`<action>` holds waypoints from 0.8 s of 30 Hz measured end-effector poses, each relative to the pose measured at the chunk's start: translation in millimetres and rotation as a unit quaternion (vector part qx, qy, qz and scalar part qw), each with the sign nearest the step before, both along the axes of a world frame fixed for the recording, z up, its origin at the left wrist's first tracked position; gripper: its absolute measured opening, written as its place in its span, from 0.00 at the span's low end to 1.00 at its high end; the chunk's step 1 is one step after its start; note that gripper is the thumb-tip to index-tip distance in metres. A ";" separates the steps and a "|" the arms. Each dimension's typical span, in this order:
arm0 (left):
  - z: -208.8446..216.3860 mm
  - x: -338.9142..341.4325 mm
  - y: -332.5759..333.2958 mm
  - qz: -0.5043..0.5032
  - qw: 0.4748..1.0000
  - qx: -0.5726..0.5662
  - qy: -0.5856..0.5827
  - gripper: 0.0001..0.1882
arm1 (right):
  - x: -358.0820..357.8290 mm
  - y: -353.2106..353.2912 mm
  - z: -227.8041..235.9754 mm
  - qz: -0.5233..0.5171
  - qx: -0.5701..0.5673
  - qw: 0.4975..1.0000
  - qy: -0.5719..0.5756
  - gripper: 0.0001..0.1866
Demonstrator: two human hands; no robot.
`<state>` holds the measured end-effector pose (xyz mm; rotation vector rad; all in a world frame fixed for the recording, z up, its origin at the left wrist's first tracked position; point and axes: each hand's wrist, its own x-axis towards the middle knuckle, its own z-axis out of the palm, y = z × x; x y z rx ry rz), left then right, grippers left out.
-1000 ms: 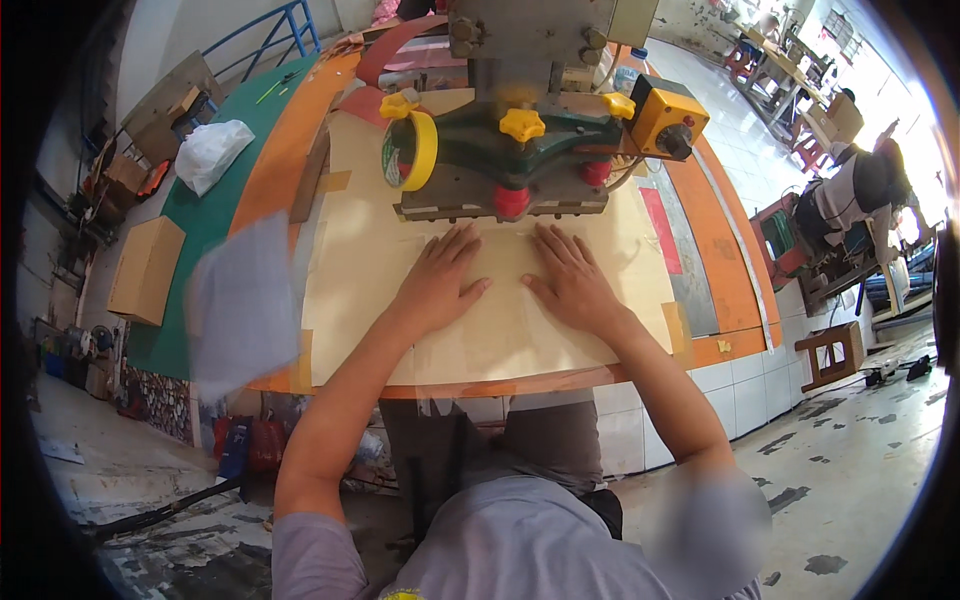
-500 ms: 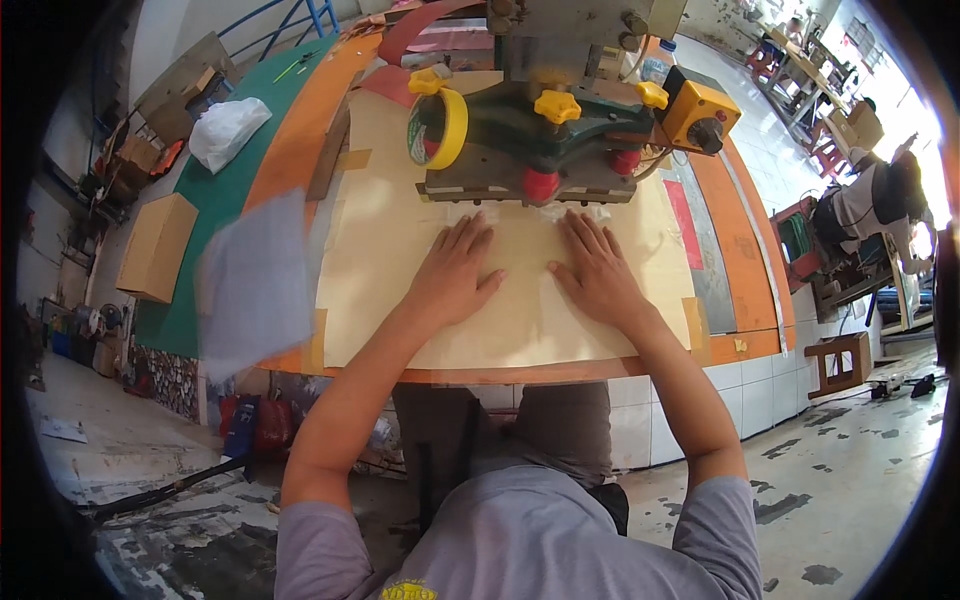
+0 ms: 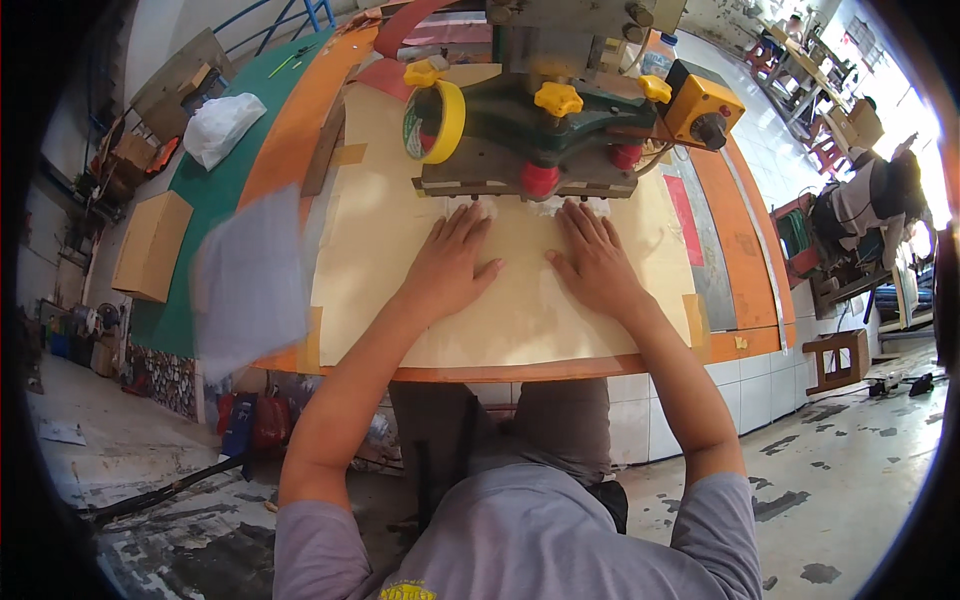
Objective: The person operates an industrial press to process plastic or foam sheets. The person positions a large material sheet on the work surface, aligns it under the press head, and activates the machine by hand multiple times, occasionally rotating or shifting the sheet between presses.
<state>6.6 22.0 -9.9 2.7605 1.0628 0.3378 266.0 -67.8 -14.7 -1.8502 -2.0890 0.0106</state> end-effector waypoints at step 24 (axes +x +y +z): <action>-45.1 -114.3 -124.3 0.112 0.954 0.179 -0.212 0.23 | 20.6 -148.9 -4.4 -0.099 0.142 0.980 0.095 0.21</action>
